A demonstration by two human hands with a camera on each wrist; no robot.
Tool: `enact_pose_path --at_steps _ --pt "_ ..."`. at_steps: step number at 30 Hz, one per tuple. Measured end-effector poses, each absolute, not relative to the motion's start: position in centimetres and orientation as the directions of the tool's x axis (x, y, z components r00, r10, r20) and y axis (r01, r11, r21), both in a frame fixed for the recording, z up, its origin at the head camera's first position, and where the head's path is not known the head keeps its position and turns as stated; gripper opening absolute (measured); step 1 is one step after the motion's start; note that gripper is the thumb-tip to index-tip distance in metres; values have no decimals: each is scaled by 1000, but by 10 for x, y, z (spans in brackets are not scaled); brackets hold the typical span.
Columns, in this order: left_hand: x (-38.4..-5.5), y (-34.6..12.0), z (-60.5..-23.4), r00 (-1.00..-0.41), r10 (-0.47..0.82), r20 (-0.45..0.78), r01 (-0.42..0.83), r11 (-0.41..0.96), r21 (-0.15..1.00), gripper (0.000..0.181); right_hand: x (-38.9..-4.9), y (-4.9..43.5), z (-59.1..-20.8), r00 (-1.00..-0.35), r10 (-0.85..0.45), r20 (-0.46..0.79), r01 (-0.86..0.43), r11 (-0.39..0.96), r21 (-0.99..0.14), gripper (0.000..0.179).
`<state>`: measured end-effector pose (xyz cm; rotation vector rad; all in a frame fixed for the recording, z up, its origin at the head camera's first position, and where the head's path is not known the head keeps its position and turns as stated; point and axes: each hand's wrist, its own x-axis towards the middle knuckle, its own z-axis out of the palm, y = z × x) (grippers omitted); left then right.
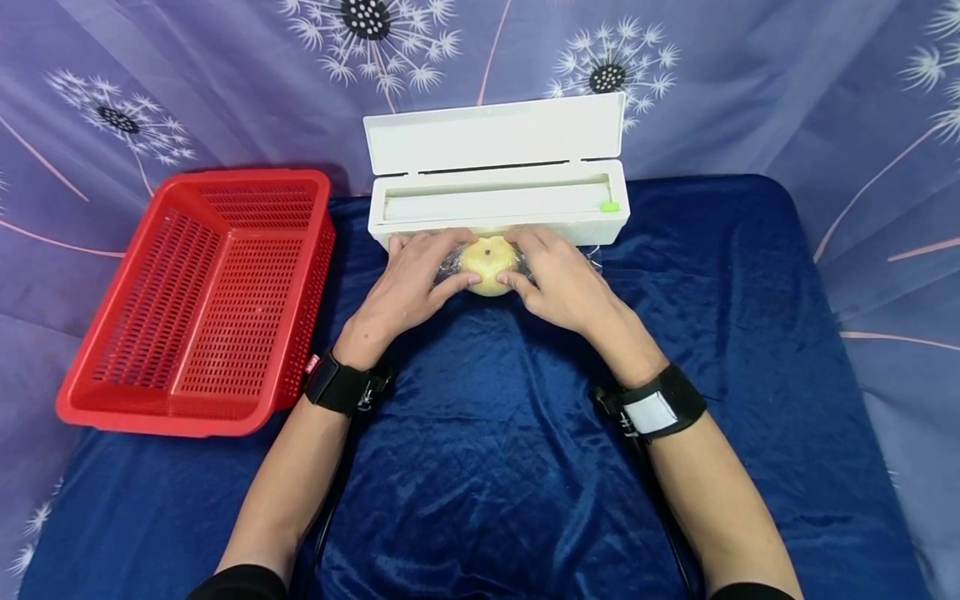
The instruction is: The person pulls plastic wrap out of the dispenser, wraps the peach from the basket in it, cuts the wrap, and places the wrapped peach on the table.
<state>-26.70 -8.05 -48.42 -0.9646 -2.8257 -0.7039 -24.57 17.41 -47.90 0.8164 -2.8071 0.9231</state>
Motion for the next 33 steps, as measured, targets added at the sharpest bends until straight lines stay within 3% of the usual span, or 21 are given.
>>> enact_pose_path --at_steps 9,17,27,33 --pt "-267 -80 -484 -801 559 215 595 699 397 54 -245 172 -479 -851 -466 244 -520 674 -525 52" --pt "-268 -81 -484 -804 559 202 590 708 388 57 -246 172 -478 -785 -485 386 -618 649 -443 52" --pt "-268 -81 -484 -811 545 212 580 708 402 54 -242 166 -473 -678 -601 423 -734 587 -341 84" --pt "-269 -81 -485 -815 542 206 575 708 411 53 -241 162 -477 -708 -569 419 -701 640 -315 73"
